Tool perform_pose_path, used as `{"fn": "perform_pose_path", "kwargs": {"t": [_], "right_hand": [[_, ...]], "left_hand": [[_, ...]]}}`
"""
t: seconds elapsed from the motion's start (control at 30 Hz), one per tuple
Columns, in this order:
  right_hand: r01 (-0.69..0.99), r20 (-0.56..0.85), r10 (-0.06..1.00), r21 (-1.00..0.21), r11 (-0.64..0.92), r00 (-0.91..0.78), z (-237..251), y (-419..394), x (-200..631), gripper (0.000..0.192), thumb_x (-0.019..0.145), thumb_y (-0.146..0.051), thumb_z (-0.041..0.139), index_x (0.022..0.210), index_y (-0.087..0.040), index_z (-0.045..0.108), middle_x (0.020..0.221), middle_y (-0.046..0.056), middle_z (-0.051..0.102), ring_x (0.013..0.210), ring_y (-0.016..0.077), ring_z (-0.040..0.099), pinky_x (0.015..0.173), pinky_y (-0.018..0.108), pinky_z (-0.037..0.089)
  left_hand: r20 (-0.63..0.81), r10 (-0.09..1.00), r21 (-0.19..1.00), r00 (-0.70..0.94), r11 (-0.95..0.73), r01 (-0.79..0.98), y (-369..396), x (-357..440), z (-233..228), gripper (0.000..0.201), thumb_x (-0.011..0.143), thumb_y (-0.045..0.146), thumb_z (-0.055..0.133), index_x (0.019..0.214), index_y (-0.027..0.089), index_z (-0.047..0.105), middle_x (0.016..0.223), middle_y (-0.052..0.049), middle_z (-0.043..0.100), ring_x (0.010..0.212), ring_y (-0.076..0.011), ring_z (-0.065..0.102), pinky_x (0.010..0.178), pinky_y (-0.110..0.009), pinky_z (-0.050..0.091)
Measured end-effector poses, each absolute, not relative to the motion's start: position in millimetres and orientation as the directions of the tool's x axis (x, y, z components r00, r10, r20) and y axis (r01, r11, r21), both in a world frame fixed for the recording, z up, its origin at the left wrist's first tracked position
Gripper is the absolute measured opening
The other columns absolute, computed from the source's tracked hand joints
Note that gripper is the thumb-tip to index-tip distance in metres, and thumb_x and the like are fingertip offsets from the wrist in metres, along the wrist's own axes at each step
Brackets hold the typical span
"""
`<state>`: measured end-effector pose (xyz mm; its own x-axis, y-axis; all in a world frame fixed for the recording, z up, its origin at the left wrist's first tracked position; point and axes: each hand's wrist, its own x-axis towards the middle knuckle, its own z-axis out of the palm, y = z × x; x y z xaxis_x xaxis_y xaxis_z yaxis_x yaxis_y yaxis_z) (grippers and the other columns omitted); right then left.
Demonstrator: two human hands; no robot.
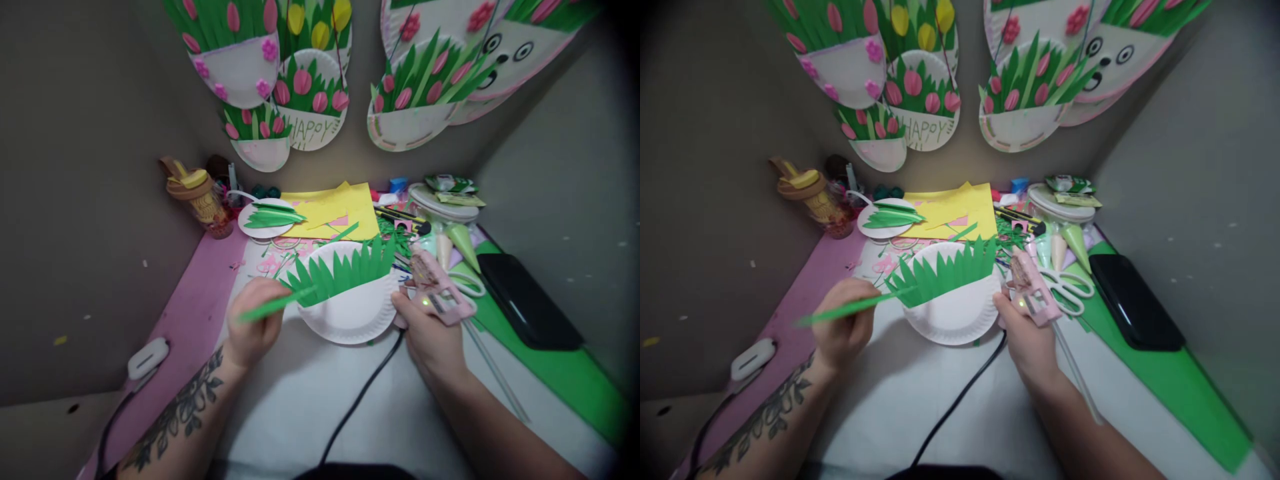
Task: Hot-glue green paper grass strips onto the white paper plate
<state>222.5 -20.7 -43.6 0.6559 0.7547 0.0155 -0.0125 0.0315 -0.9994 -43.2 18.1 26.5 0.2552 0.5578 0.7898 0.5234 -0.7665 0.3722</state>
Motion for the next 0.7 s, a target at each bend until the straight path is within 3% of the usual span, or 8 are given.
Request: {"fn": "perform_pose_path", "kwargs": {"t": [0.1, 0.17, 0.43, 0.7], "right_hand": [[-0.038, -0.003, 0.739, -0.999, 0.030, 0.674, -46.6, -20.5, 222.0, 0.033, 0.063, -0.031, 0.081, 0.092, -0.018, 0.071, 0.086, 0.005, 0.072, 0.079, 0.0206, 0.067, 0.065, 0.030, 0.053], [-0.032, -0.004, 0.726, -0.999, 0.025, 0.688, -48.3, -20.7, 221.9, 0.034, 0.062, -0.032, 0.081, 0.090, -0.017, 0.071, 0.082, 0.005, 0.072, 0.075, 0.0203, 0.067, 0.063, 0.030, 0.053], [-0.036, -0.027, 0.727, -0.999, -0.003, 0.686, -43.3, -21.1, 220.2, 0.043, 0.060, -0.033, 0.082, 0.097, -0.016, 0.069, 0.086, 0.005, 0.071, 0.073, 0.0198, 0.066, 0.059, 0.029, 0.052], [-0.047, -0.063, 0.763, -0.998, -0.043, 0.644, -40.6, -23.5, 220.2, 0.042, 0.064, -0.032, 0.080, 0.102, -0.019, 0.070, 0.084, 0.004, 0.070, 0.076, 0.0209, 0.066, 0.061, 0.030, 0.053]], "left_hand": [[0.572, 0.817, 0.633, 0.073, -0.496, 0.594, 27.7, -38.6, 24.2, 0.011, 0.089, 0.021, 0.054, 0.081, 0.017, 0.060, 0.068, 0.000, 0.062, 0.059, -0.0108, 0.055, 0.055, -0.022, 0.041], [0.442, 0.896, 0.698, 0.048, -0.377, 0.609, 29.8, -36.6, 24.9, 0.019, 0.089, 0.027, 0.053, 0.072, 0.017, 0.057, 0.060, 0.002, 0.054, 0.053, -0.0100, 0.048, 0.050, -0.022, 0.035], [0.353, 0.934, 0.660, 0.050, -0.287, 0.695, 26.5, -31.5, 30.7, 0.028, 0.087, 0.029, 0.051, 0.061, 0.019, 0.042, 0.052, 0.006, 0.038, 0.049, -0.0086, 0.036, 0.049, -0.024, 0.025], [0.202, 0.979, 0.675, 0.039, -0.167, 0.718, 27.3, -29.2, 30.8, 0.029, 0.087, 0.032, 0.048, 0.062, 0.020, 0.040, 0.052, 0.006, 0.038, 0.051, -0.0096, 0.037, 0.051, -0.024, 0.024]]}}
